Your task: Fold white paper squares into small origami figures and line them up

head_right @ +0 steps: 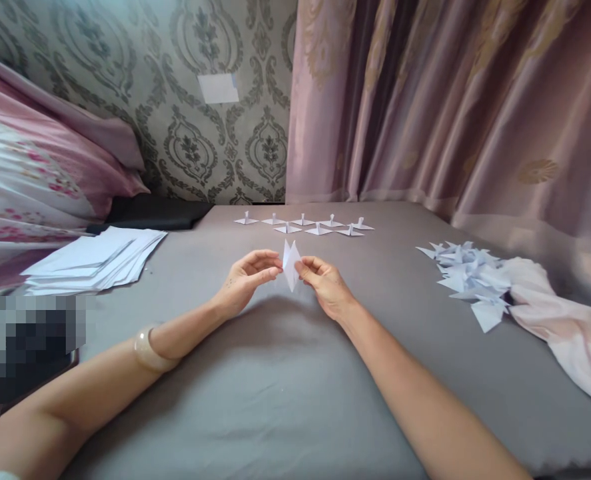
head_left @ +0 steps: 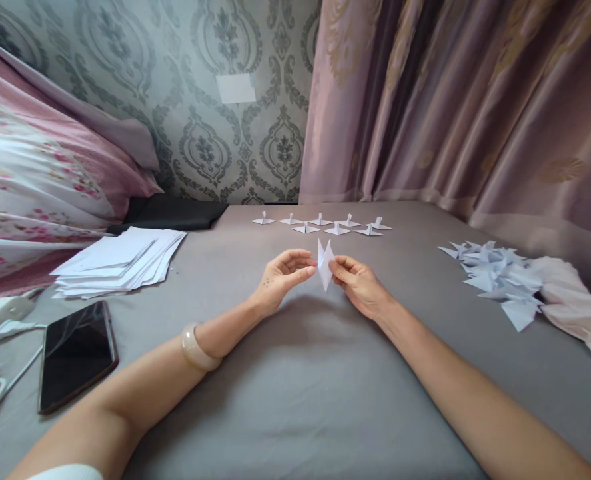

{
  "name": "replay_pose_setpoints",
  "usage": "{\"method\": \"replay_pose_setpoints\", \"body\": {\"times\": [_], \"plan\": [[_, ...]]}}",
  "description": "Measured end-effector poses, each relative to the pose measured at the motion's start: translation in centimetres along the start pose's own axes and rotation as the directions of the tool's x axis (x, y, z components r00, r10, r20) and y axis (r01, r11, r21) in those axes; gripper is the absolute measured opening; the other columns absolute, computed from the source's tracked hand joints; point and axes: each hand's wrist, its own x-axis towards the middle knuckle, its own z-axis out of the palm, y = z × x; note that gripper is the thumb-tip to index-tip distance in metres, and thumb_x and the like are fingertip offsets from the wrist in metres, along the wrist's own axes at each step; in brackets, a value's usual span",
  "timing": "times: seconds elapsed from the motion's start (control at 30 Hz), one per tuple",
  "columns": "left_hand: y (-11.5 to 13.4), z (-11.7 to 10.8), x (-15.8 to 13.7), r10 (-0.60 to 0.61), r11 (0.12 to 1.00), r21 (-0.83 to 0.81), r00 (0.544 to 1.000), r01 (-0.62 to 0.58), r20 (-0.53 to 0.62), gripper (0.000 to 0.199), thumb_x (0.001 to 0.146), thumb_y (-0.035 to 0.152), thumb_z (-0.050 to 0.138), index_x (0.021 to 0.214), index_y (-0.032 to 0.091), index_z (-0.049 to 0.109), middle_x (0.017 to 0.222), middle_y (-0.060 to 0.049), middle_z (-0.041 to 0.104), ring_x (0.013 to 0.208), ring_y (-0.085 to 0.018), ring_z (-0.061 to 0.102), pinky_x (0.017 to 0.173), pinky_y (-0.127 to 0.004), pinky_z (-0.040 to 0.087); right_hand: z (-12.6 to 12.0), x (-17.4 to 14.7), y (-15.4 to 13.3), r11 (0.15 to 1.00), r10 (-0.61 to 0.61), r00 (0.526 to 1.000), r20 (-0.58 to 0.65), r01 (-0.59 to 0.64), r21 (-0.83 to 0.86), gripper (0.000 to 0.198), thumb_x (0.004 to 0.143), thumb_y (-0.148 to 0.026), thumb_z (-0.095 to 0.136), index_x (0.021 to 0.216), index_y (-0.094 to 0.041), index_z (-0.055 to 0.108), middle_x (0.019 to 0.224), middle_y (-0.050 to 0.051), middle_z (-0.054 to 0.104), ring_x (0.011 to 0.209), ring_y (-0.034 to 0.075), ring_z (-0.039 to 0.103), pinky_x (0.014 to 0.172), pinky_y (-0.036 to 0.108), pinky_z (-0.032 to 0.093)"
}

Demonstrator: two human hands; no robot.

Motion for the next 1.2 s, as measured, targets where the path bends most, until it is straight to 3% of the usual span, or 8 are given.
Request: {"method": "replay_pose_setpoints", "body": {"times": [0.27,0.5,0.8,1.0,1.2], "plan": [[-0.3,0.0,0.1,-0.046,0.989,-0.140,0.997,0.053,0.056,0.025,0.068,0.023,0.079,0.089,0.017,0.067,0.087,-0.001,0.067,0.083,-0.011,0.061,0.082,-0.027,0.046,0.5,-0.4,-0.1,0.997,0.038,0.995,0.090,-0.044,0.067,0.030,0.067,-0.045,0.076,0.083,-0.022,0.068,0.083,-0.002,0.066,0.072,0.010,0.054,0.074,0.025,0.041],[0.2,0.1,0.1,-0.110,0.970,-0.208,0.991,0.123,0.074,0.027,0.064,0.025,0.082,0.085,0.016,0.068,0.082,-0.002,0.066,0.075,-0.011,0.059,0.070,-0.026,0.045,0.2,-0.5,-0.2,0.987,0.039,0.975,0.218,-0.072,0.145,0.020,0.074,-0.040,0.073,0.083,-0.023,0.070,0.079,-0.002,0.064,0.071,0.010,0.053,0.073,0.025,0.041],[0.0,0.0,0.1,-0.163,0.944,-0.275,0.983,0.180,0.085,0.021,0.065,0.024,0.082,0.082,0.016,0.070,0.079,-0.001,0.066,0.073,-0.011,0.058,0.072,-0.027,0.042,0.3,-0.5,0.0,0.984,0.045,0.973,0.228,-0.083,0.158,0.019,0.072,-0.041,0.075,0.082,-0.025,0.072,0.078,-0.002,0.065,0.070,0.011,0.051,0.073,0.027,0.039],[0.2,0.1,0.1,-0.162,0.960,-0.220,0.985,0.172,0.061,0.017,0.071,0.028,0.077,0.080,0.014,0.073,0.069,-0.002,0.065,0.066,-0.009,0.055,0.067,-0.025,0.040,0.2,-0.4,-0.2,0.986,0.048,0.971,0.235,-0.084,0.145,0.019,0.074,-0.040,0.073,0.084,-0.024,0.072,0.082,-0.001,0.066,0.073,0.011,0.052,0.075,0.027,0.039],[-0.4,0.0,0.2,-0.114,0.985,-0.129,0.993,0.115,0.014,0.023,0.067,0.026,0.079,0.087,0.017,0.071,0.078,-0.002,0.069,0.072,-0.011,0.060,0.069,-0.025,0.041,1.0,-0.7,-0.2,0.995,0.052,0.994,0.097,-0.060,0.079,0.024,0.070,-0.042,0.075,0.081,-0.021,0.070,0.079,-0.001,0.067,0.073,0.012,0.055,0.075,0.028,0.040]]}}
